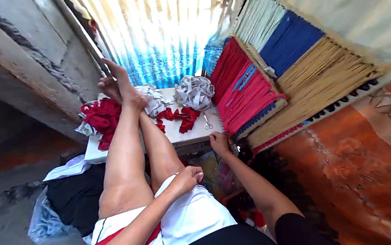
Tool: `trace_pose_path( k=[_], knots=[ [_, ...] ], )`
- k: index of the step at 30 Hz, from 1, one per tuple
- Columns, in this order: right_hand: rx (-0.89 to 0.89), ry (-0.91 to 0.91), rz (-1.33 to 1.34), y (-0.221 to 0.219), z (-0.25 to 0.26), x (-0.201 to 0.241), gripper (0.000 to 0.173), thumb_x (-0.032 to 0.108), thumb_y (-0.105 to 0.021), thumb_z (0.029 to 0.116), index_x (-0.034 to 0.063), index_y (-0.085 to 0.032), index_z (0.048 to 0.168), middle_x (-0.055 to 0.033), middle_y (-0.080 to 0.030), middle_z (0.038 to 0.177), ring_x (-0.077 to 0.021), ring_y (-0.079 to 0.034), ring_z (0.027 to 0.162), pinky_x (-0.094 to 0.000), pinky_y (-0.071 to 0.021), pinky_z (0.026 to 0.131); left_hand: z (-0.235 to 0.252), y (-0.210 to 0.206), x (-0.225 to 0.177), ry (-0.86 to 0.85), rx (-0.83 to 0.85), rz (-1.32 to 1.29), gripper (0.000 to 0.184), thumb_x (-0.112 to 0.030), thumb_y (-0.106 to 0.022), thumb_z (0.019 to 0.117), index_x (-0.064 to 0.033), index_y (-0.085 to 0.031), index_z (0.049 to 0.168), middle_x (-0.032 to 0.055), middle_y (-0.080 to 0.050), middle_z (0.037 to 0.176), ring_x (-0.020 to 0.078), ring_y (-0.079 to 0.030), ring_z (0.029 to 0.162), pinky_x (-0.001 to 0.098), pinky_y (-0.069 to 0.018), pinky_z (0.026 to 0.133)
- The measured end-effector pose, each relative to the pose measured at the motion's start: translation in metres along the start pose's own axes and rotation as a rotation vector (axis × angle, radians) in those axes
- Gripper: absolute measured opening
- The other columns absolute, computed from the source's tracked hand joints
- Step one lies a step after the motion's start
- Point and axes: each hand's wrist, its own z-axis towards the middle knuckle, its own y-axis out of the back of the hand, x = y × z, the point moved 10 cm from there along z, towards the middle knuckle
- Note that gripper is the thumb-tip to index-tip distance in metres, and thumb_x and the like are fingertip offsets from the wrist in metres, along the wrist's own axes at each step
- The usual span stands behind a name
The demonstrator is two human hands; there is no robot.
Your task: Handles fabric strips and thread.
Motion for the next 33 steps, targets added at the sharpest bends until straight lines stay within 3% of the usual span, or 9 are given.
trace_pose_path(
  k=[2, 4, 7, 9, 12, 15, 21, 24, 33],
  knots=[
    [-0.028, 0.027, -0.169, -0.014, 0.027, 0.019, 0.032, 0.012, -0.054, 0.1018, -0.0028, -0.066, 0.128, -0.0251, -0.063, 0.132, -0.0392, -0.061, 0.124, -0.0552, -0.0498, 0.105, -0.002, -0.011, 0.003, 0.003, 0.0, 0.116, 0.028, -0.021, -0.048, 0.1071, -0.004, -0.069, 0.099, 0.0123, -0.066, 0.088, 0.027, -0.064, 0.086, 0.0521, -0.0509, 0.082],
    [0.015, 0.001, -0.364, -0.026, 0.051, 0.024, 0.047, 0.014, -0.056, 0.101, -0.0035, -0.053, 0.145, -0.0282, -0.049, 0.149, -0.0429, -0.047, 0.139, -0.0576, -0.0415, 0.112, -0.001, -0.02, -0.002, 0.01, 0.005, 0.243, 0.03, -0.023, -0.048, 0.1078, -0.0029, -0.07, 0.107, 0.0196, -0.07, 0.099, 0.0363, -0.067, 0.1, 0.0596, -0.0497, 0.091],
    [0.077, -0.066, -0.4, -0.034, 0.074, 0.025, 0.046, 0.013, -0.062, 0.0982, -0.0022, -0.057, 0.142, -0.0265, -0.052, 0.147, -0.0448, -0.045, 0.14, -0.0651, -0.0376, 0.112, -0.004, -0.02, -0.013, 0.077, 0.034, 0.268, 0.032, -0.022, -0.048, 0.1101, 0.0009, -0.069, 0.119, 0.027, -0.069, 0.115, 0.0437, -0.064, 0.115, 0.0633, -0.0439, 0.101],
    [0.116, -0.143, -0.321, -0.037, 0.069, 0.024, 0.032, 0.013, -0.06, 0.1016, 0.0004, -0.067, 0.13, -0.0218, -0.056, 0.144, -0.0428, -0.046, 0.138, -0.0641, -0.038, 0.112, -0.007, -0.019, -0.012, 0.06, 0.013, 0.226, 0.031, -0.019, -0.049, 0.1095, 0.0035, -0.069, 0.117, 0.0288, -0.068, 0.113, 0.0448, -0.064, 0.113, 0.064, -0.0439, 0.099],
    [0.114, -0.199, -0.318, -0.031, 0.059, 0.025, 0.027, 0.014, -0.058, 0.1034, 0.0014, -0.071, 0.124, -0.0208, -0.06, 0.14, -0.042, -0.05, 0.135, -0.063, -0.0423, 0.107, -0.004, -0.022, -0.015, -0.033, 0.002, 0.187, 0.029, -0.014, -0.049, 0.1083, 0.0068, -0.069, 0.11, 0.0321, -0.068, 0.105, 0.0483, -0.065, 0.106, 0.0674, -0.0442, 0.094],
    [0.151, -0.148, -0.428, -0.034, 0.05, 0.031, 0.023, 0.01, -0.058, 0.1023, 0.0042, -0.073, 0.118, -0.0198, -0.066, 0.131, -0.0408, -0.056, 0.129, -0.0612, -0.0492, 0.099, 0.003, -0.027, -0.001, -0.21, 0.013, 0.205, 0.031, -0.02, -0.047, 0.1056, 0.0009, -0.068, 0.098, 0.0232, -0.066, 0.084, 0.0426, -0.066, 0.082, 0.066, -0.0471, 0.071],
    [0.119, -0.108, -0.439, -0.039, 0.05, 0.02, 0.029, 0.001, -0.066, 0.0947, 0.0085, -0.072, 0.122, -0.0194, -0.063, 0.132, -0.0405, -0.056, 0.126, -0.0588, -0.0525, 0.092, 0.005, -0.027, 0.004, -0.202, 0.041, 0.204, 0.032, -0.022, -0.045, 0.1067, -0.0003, -0.067, 0.098, 0.0218, -0.066, 0.084, 0.0407, -0.065, 0.082, 0.0651, -0.0461, 0.071],
    [0.095, -0.179, -0.415, -0.034, 0.05, 0.019, 0.035, 0.005, -0.061, 0.0989, 0.0054, -0.063, 0.133, -0.0231, -0.062, 0.129, -0.0413, -0.057, 0.125, -0.0584, -0.0506, 0.093, 0.003, -0.026, 0.004, -0.213, 0.028, 0.21, 0.032, -0.023, -0.046, 0.1064, -0.0005, -0.066, 0.096, 0.0213, -0.065, 0.081, 0.0399, -0.064, 0.079, 0.0636, -0.0457, 0.069],
    [0.205, -0.199, -0.291, -0.042, 0.033, 0.024, 0.032, 0.004, -0.056, 0.1021, -0.0031, -0.059, 0.134, -0.0265, -0.055, 0.138, -0.0437, -0.057, 0.124, -0.0594, -0.0536, 0.091, 0.01, -0.026, 0.013, -0.218, -0.016, 0.264, 0.031, -0.022, -0.046, 0.1062, -0.0019, -0.066, 0.093, 0.0196, -0.064, 0.079, 0.0396, -0.064, 0.078, 0.0643, -0.0448, 0.069]
  ],
)
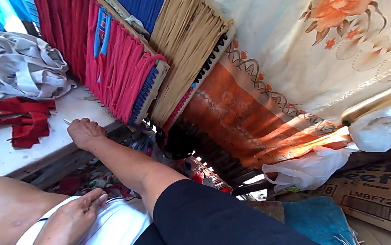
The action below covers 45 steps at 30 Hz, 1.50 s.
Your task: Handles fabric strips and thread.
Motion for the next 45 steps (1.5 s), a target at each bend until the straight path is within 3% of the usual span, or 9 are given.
trace_pose_path(
  k=[6, 11, 15, 19, 24, 31, 36, 42, 45],
  knots=[
    [0.055, 0.077, 0.229, -0.001, -0.034, -0.014, 0.037, 0.006, -0.059, 0.0998, -0.0057, -0.057, 0.134, -0.0271, -0.064, 0.128, -0.0399, -0.064, 0.119, -0.0589, -0.052, 0.098, -0.003, 0.008, -0.009, 0.187, 0.1, 0.016, 0.029, -0.019, -0.049, 0.1095, 0.0005, -0.07, 0.106, 0.0265, -0.067, 0.1, 0.0438, -0.064, 0.102, 0.0661, -0.0428, 0.091],
    [0.066, 0.264, 0.651, -0.013, -0.081, -0.059, 0.022, 0.007, -0.058, 0.1019, -0.0133, -0.065, 0.106, -0.0183, -0.068, 0.084, -0.0192, -0.064, 0.073, -0.0368, -0.056, 0.072, -0.005, 0.011, -0.012, 0.126, 0.112, -0.003, 0.031, -0.022, -0.045, 0.11, -0.0039, -0.069, 0.1, 0.0151, -0.066, 0.091, 0.0317, -0.063, 0.092, 0.0583, -0.0466, 0.085],
    [0.151, 0.071, 0.889, -0.003, -0.144, -0.121, 0.029, 0.014, -0.053, 0.1064, -0.0055, -0.062, 0.126, -0.0099, -0.067, 0.097, -0.009, -0.061, 0.076, -0.0269, -0.054, 0.071, -0.006, 0.015, -0.012, 0.14, 0.091, -0.046, 0.029, -0.018, -0.048, 0.1091, -0.0064, -0.067, 0.091, 0.0086, -0.063, 0.081, 0.0237, -0.061, 0.08, 0.0508, -0.0481, 0.077],
    [0.191, -0.026, 1.047, -0.017, -0.19, -0.181, 0.033, 0.022, -0.051, 0.1075, 0.0062, -0.061, 0.134, -0.004, -0.065, 0.078, -0.0086, -0.056, 0.057, -0.0236, -0.0493, 0.052, -0.008, 0.02, -0.011, 0.18, 0.053, -0.113, 0.029, -0.017, -0.049, 0.1091, -0.0071, -0.066, 0.088, 0.0036, -0.058, 0.071, 0.0145, -0.053, 0.065, 0.037, -0.0451, 0.064],
    [0.37, -0.163, 1.142, -0.037, -0.237, -0.202, 0.034, 0.018, -0.039, 0.1105, 0.0031, -0.056, 0.136, -0.0004, -0.063, 0.084, -0.0052, -0.055, 0.062, -0.0197, -0.0482, 0.058, -0.011, 0.025, -0.012, 0.185, -0.002, -0.229, 0.03, -0.015, -0.047, 0.1094, -0.0047, -0.062, 0.086, 0.0016, -0.05, 0.065, 0.0097, -0.044, 0.056, 0.0278, -0.0384, 0.056],
    [0.684, 0.094, 1.433, -0.044, -0.264, -0.17, 0.055, 0.003, -0.04, 0.0907, -0.0015, -0.038, 0.146, -0.0154, -0.064, 0.124, -0.0269, -0.069, 0.108, -0.044, -0.0566, 0.098, -0.013, 0.031, 0.004, 0.258, -0.083, -0.436, 0.029, -0.019, -0.045, 0.1104, -0.0081, -0.06, 0.088, -0.0039, -0.038, 0.056, 0.0053, -0.034, 0.047, 0.0213, -0.0305, 0.047],
    [0.683, 0.125, 1.517, -0.04, -0.262, -0.161, 0.05, -0.002, -0.047, 0.1002, -0.0031, -0.037, 0.149, -0.015, -0.068, 0.119, -0.0262, -0.071, 0.105, -0.0403, -0.0588, 0.097, -0.015, 0.03, 0.008, 0.301, -0.099, -0.576, 0.027, -0.018, -0.044, 0.1107, -0.0089, -0.058, 0.09, -0.0058, -0.034, 0.053, 0.0029, -0.031, 0.043, 0.0177, -0.0271, 0.043],
    [0.496, 0.157, 1.118, -0.038, -0.254, -0.145, 0.044, 0.008, -0.074, 0.0892, -0.0018, -0.06, 0.13, -0.0051, -0.07, 0.094, -0.0114, -0.068, 0.073, -0.0265, -0.0602, 0.067, -0.018, 0.029, 0.011, 0.3, -0.092, -0.612, 0.027, -0.019, -0.043, 0.1108, -0.0093, -0.058, 0.09, -0.0061, -0.033, 0.053, 0.0023, -0.029, 0.042, 0.0171, -0.0254, 0.042],
    [0.29, 0.271, 0.357, -0.027, -0.247, -0.134, 0.05, 0.03, -0.077, 0.0865, 0.0071, -0.068, 0.13, -0.0082, -0.071, 0.112, -0.0202, -0.067, 0.097, -0.0439, -0.054, 0.088, -0.018, 0.028, 0.01, 0.308, -0.091, -0.612, 0.027, -0.018, -0.043, 0.1109, -0.009, -0.057, 0.09, -0.0059, -0.033, 0.053, 0.0024, -0.029, 0.042, 0.0172, -0.0253, 0.042]
  ],
)
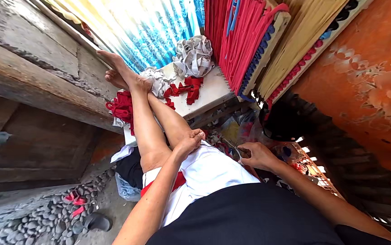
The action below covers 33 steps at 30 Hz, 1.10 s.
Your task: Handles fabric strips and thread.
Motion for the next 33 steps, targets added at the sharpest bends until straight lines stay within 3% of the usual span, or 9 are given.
trace_pose_path(
  k=[2, 8, 12, 18, 29, 33],
  knots=[
    [-0.011, 0.025, -0.239, 0.003, 0.001, 0.018, 0.047, 0.032, -0.072, 0.0875, 0.0115, -0.07, 0.129, -0.0104, -0.07, 0.119, -0.0291, -0.066, 0.107, -0.0557, -0.0512, 0.092, -0.001, -0.002, -0.002, 0.008, -0.002, 0.011, 0.027, -0.018, -0.043, 0.111, -0.0089, -0.057, 0.09, -0.0055, -0.033, 0.053, 0.0028, -0.03, 0.042, 0.0172, -0.0262, 0.042],
    [-0.004, 0.11, -0.508, 0.011, 0.004, 0.079, 0.033, 0.029, -0.07, 0.0866, 0.0072, -0.072, 0.111, -0.0115, -0.069, 0.109, -0.0301, -0.068, 0.093, -0.0548, -0.0523, 0.077, -0.002, -0.003, -0.004, -0.003, 0.001, 0.007, 0.028, -0.019, -0.043, 0.111, -0.0086, -0.057, 0.089, -0.0048, -0.034, 0.053, 0.0031, -0.03, 0.042, 0.0174, -0.0261, 0.042],
    [0.069, 0.091, -0.59, 0.003, 0.014, 0.094, 0.029, 0.027, -0.071, 0.0854, 0.0034, -0.07, 0.101, -0.0141, -0.068, 0.104, -0.0324, -0.067, 0.093, -0.0557, -0.0509, 0.077, -0.001, -0.003, -0.005, -0.017, -0.002, 0.008, 0.029, -0.02, -0.044, 0.1109, -0.0088, -0.057, 0.088, -0.0048, -0.034, 0.054, 0.0038, -0.031, 0.043, 0.0184, -0.0268, 0.044],
    [0.098, 0.079, -0.608, -0.007, 0.023, 0.103, 0.027, 0.023, -0.069, 0.0877, -0.002, -0.069, 0.099, -0.0201, -0.067, 0.104, -0.0381, -0.066, 0.095, -0.0596, -0.0503, 0.078, -0.002, -0.002, -0.004, -0.033, -0.002, 0.027, 0.029, -0.022, -0.044, 0.1111, -0.0083, -0.058, 0.09, -0.0043, -0.036, 0.055, 0.0042, -0.032, 0.044, 0.0191, -0.0272, 0.044],
    [0.151, -0.004, -0.684, -0.018, 0.028, 0.097, 0.027, 0.021, -0.067, 0.0894, -0.0033, -0.068, 0.1, -0.0221, -0.067, 0.107, -0.0394, -0.066, 0.1, -0.06, -0.0494, 0.083, -0.009, -0.004, -0.013, -0.073, -0.011, 0.028, 0.03, -0.02, -0.044, 0.1109, -0.0065, -0.058, 0.088, -0.0026, -0.035, 0.055, 0.0057, -0.031, 0.044, 0.0198, -0.0258, 0.044],
    [0.188, -0.006, -0.706, -0.022, 0.028, 0.098, 0.019, 0.008, -0.062, 0.0917, -0.0057, -0.066, 0.105, -0.0243, -0.066, 0.111, -0.0419, -0.066, 0.104, -0.0601, -0.0502, 0.085, -0.01, -0.003, -0.012, -0.072, -0.014, 0.031, 0.029, -0.019, -0.044, 0.1108, -0.0064, -0.059, 0.089, -0.0022, -0.035, 0.055, 0.0058, -0.031, 0.044, 0.02, -0.0263, 0.044]
  ],
)
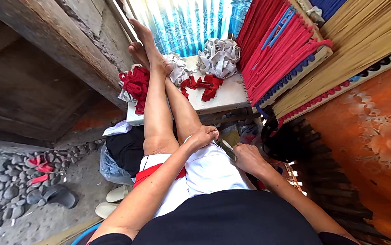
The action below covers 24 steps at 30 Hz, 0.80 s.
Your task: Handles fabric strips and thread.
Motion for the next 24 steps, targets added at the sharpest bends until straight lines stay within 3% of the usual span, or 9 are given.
trace_pose_path(
  k=[4, 7, 11, 14, 16, 18, 24],
  knots=[
    [0.045, -0.018, -0.022, -0.001, 0.003, -0.008, 0.016, 0.002, -0.06, 0.091, -0.0061, -0.066, 0.103, -0.0243, -0.067, 0.11, -0.0416, -0.065, 0.106, -0.0597, -0.0494, 0.088, 0.0, 0.0, -0.001, 0.005, 0.0, -0.011, 0.029, -0.018, -0.045, 0.1106, -0.0062, -0.058, 0.087, -0.0018, -0.036, 0.055, 0.0066, -0.032, 0.044, 0.0202, -0.0257, 0.044],
    [0.057, -0.036, -0.016, -0.006, 0.011, -0.03, 0.017, 0.01, -0.062, 0.0918, -0.0024, -0.069, 0.101, -0.0219, -0.069, 0.104, -0.0405, -0.066, 0.103, -0.0618, -0.0493, 0.085, 0.001, 0.0, -0.001, -0.001, 0.001, -0.005, 0.029, -0.018, -0.046, 0.1105, -0.0065, -0.059, 0.087, -0.0013, -0.037, 0.055, 0.0066, -0.032, 0.044, 0.0201, -0.0267, 0.044],
    [0.087, -0.111, 0.041, -0.01, 0.03, -0.075, 0.026, 0.02, -0.074, 0.087, 0.0012, -0.072, 0.105, -0.0208, -0.069, 0.106, -0.0401, -0.065, 0.103, -0.0646, -0.0489, 0.086, 0.003, -0.001, 0.002, -0.002, -0.004, 0.012, 0.029, -0.018, -0.046, 0.1103, -0.0065, -0.059, 0.087, -0.0002, -0.04, 0.057, 0.0077, -0.035, 0.046, 0.0213, -0.0289, 0.045],
    [-0.14, -0.181, 0.16, 0.027, 0.053, -0.099, 0.026, 0.014, -0.077, 0.0852, 0.0014, -0.072, 0.108, -0.0219, -0.068, 0.11, -0.0414, -0.066, 0.103, -0.0645, -0.0517, 0.088, 0.007, 0.0, 0.002, -0.015, -0.002, 0.075, 0.03, -0.018, -0.046, 0.11, -0.0054, -0.061, 0.087, 0.0001, -0.043, 0.06, 0.0086, -0.038, 0.049, 0.0241, -0.0328, 0.049],
    [-0.297, -0.193, 0.233, 0.06, 0.073, -0.106, 0.032, 0.009, -0.075, 0.0869, 0.0001, -0.07, 0.117, -0.0243, -0.067, 0.112, -0.0428, -0.065, 0.104, -0.0633, -0.0523, 0.088, 0.011, -0.001, 0.006, -0.026, 0.018, 0.104, 0.03, -0.018, -0.046, 0.1096, -0.0064, -0.061, 0.086, -0.0019, -0.043, 0.061, 0.0069, -0.038, 0.051, 0.024, -0.033, 0.051],
    [-0.387, -0.221, 0.248, 0.088, 0.099, -0.111, 0.03, 0.005, -0.072, 0.0885, -0.0017, -0.068, 0.118, -0.0266, -0.067, 0.111, -0.0446, -0.065, 0.105, -0.0628, -0.0516, 0.089, 0.011, -0.003, 0.005, -0.023, 0.045, 0.127, 0.029, -0.018, -0.045, 0.1098, -0.006, -0.062, 0.089, -0.0034, -0.044, 0.064, 0.0056, -0.039, 0.053, 0.0233, -0.0347, 0.054],
    [-0.373, -0.374, 0.128, 0.12, 0.186, -0.126, 0.021, 0.0, -0.064, 0.0896, -0.006, -0.07, 0.11, -0.0286, -0.066, 0.119, -0.0445, -0.063, 0.116, -0.0623, -0.0515, 0.093, 0.009, -0.004, 0.005, -0.036, 0.061, 0.146, 0.027, -0.019, -0.045, 0.1095, -0.0062, -0.064, 0.094, -0.004, -0.046, 0.067, 0.0054, -0.041, 0.055, 0.0242, -0.037, 0.056]
  ],
)
